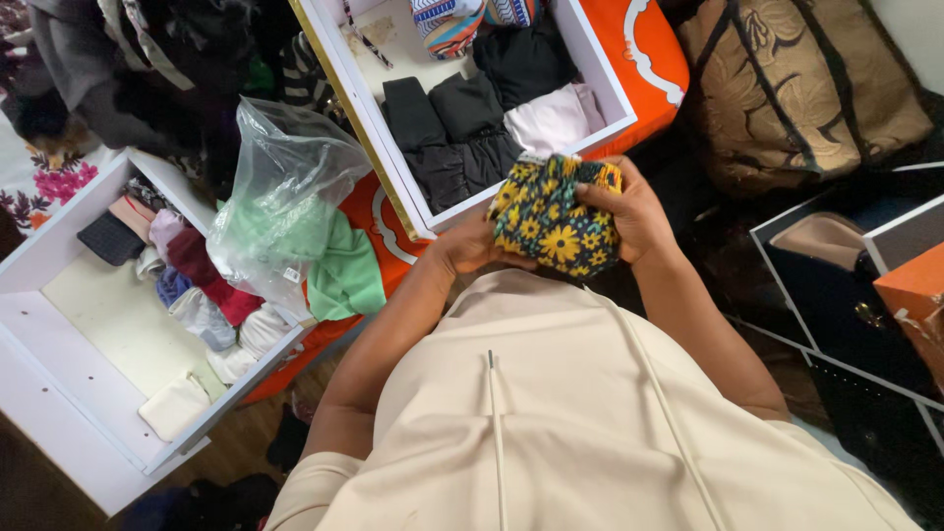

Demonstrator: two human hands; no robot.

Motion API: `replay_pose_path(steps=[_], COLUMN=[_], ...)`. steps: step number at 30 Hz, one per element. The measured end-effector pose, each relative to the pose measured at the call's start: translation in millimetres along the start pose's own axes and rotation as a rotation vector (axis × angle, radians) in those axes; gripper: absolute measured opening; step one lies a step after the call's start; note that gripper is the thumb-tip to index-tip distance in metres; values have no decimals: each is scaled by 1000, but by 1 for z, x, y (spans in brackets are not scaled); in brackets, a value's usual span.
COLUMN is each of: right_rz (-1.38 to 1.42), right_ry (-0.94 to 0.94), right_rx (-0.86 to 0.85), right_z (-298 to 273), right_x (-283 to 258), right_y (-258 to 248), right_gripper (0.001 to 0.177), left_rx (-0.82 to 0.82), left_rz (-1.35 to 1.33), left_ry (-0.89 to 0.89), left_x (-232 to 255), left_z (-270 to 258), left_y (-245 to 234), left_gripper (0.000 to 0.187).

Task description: The person sorts through a pile of clothes on a bed, folding various items such as underwear and swimwear before placing them into a white drawer.

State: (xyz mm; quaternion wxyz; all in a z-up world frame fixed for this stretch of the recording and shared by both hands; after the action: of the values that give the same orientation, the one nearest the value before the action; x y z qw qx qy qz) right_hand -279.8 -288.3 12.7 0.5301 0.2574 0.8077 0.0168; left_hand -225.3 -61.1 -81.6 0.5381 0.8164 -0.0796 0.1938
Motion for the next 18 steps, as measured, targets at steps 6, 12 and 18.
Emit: replay_pose_path(steps=[6, 12, 18], right_rz=[-541, -432, -370], right_ry=[-230, 3, -226], right_rx=[-233, -251, -125], right_z=[18, 64, 127], right_x=[-5, 0, -26], right_y=[12, 5, -46], right_gripper=[48, 69, 46], left_rx=[341, 543, 781], left_rz=[168, 362, 157], left_ry=[221, 269, 680], left_x=[19, 28, 48], left_z=[1, 29, 62], left_y=[0, 4, -38], left_gripper=[95, 61, 50])
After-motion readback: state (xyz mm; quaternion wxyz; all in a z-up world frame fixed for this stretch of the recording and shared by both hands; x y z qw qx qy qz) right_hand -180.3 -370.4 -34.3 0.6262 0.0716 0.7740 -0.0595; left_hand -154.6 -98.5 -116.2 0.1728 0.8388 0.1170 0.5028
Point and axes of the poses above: each hand's wrist, its own z-axis towards the middle knuckle, its own y-axis out of the palm, x = y × z, the point moved 1 cm from there along z, towards the middle knuckle, and after that the axes turned 6 degrees about -y, right-handed, at the moved point
